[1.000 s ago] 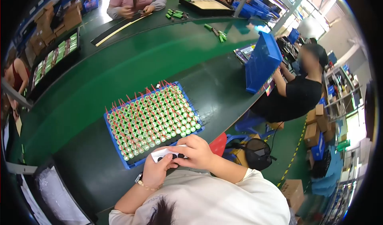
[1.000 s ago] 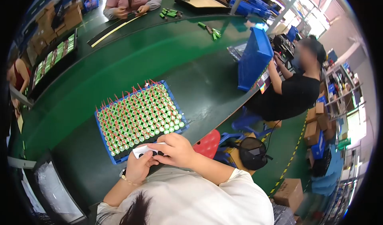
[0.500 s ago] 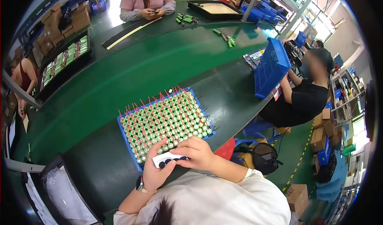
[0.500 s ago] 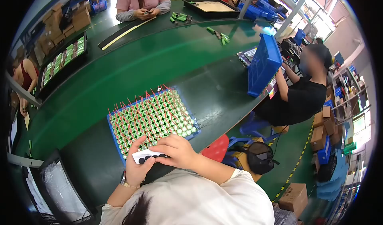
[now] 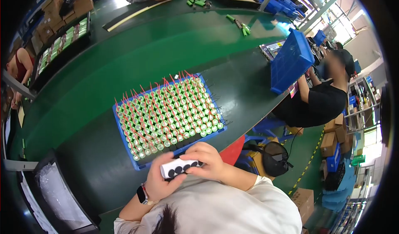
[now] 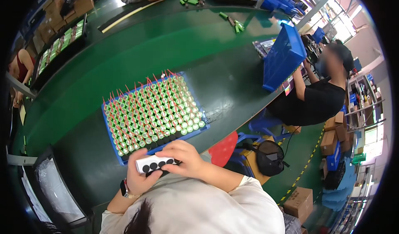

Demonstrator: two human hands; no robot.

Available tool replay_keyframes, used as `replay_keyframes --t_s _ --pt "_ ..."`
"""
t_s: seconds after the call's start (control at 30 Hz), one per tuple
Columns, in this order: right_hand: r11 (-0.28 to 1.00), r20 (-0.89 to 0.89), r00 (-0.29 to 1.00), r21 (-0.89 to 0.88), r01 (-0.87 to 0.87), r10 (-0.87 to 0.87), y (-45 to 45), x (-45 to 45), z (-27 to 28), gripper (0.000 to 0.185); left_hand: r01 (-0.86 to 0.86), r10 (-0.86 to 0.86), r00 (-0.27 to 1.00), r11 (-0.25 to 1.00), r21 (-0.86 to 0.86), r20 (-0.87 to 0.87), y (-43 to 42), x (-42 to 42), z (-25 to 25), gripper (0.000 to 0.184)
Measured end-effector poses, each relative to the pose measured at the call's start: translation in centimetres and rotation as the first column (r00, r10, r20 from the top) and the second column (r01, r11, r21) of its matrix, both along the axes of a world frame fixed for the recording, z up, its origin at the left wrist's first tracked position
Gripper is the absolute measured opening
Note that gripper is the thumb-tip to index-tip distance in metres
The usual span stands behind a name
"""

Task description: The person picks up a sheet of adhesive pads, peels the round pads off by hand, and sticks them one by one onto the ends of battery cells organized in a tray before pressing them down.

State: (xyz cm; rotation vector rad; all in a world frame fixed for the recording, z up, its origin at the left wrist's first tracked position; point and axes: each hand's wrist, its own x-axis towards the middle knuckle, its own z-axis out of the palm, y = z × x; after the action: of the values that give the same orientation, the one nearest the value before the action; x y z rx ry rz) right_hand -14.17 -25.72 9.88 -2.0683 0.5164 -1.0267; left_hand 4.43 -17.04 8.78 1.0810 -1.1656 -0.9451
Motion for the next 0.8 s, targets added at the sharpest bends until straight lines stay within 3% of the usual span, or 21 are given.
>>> replay_keyframes --t_s 0.07,0.1,0.2,0.33,0.47,0.6,0.67,0.8 --pt "0.994 0.017 0.998 0.085 -0.063 0.062 0.4 -0.3 -1.1 0.040 0.316 -0.300 0.923 0.948 -0.028 0.242 0.2 1.5 0.8 0.057" --pt "0.987 0.040 0.995 0.123 -0.100 0.096 0.8 -0.3 -1.5 0.037 0.295 -0.290 0.926 0.955 0.016 0.241 0.3 1.6 0.8 0.046" --pt "0.965 0.071 0.988 0.217 -0.146 0.134 1.4 -0.1 -1.8 0.034 0.300 -0.302 0.898 0.952 0.055 0.320 0.1 2.0 1.8 0.039" --pt "0.943 0.104 0.975 0.252 -0.217 0.197 0.7 0.2 -1.6 0.033 0.314 -0.245 0.887 0.941 -0.122 0.391 -0.7 2.4 1.9 0.041" --pt "0.888 0.150 0.942 0.316 -0.335 0.302 0.1 0.4 -1.5 0.033 0.347 -0.265 0.886 0.923 -0.168 0.380 -0.9 2.6 1.3 0.038" --pt "0.820 0.198 0.925 0.429 -0.379 0.324 0.3 -0.3 -2.4 0.032 0.344 -0.236 0.859 0.924 -0.169 0.455 -1.2 2.4 1.2 0.032" --pt "0.711 0.240 0.923 0.589 -0.385 0.300 0.5 -0.8 -2.9 0.031 0.322 -0.198 0.838 0.932 -0.167 0.509 -1.3 2.1 1.2 0.030" --pt "0.732 0.274 0.925 0.569 -0.375 0.261 0.5 -0.7 -3.1 0.029 0.230 -0.146 0.881 0.963 -0.138 0.451 -1.4 1.2 1.4 0.029"
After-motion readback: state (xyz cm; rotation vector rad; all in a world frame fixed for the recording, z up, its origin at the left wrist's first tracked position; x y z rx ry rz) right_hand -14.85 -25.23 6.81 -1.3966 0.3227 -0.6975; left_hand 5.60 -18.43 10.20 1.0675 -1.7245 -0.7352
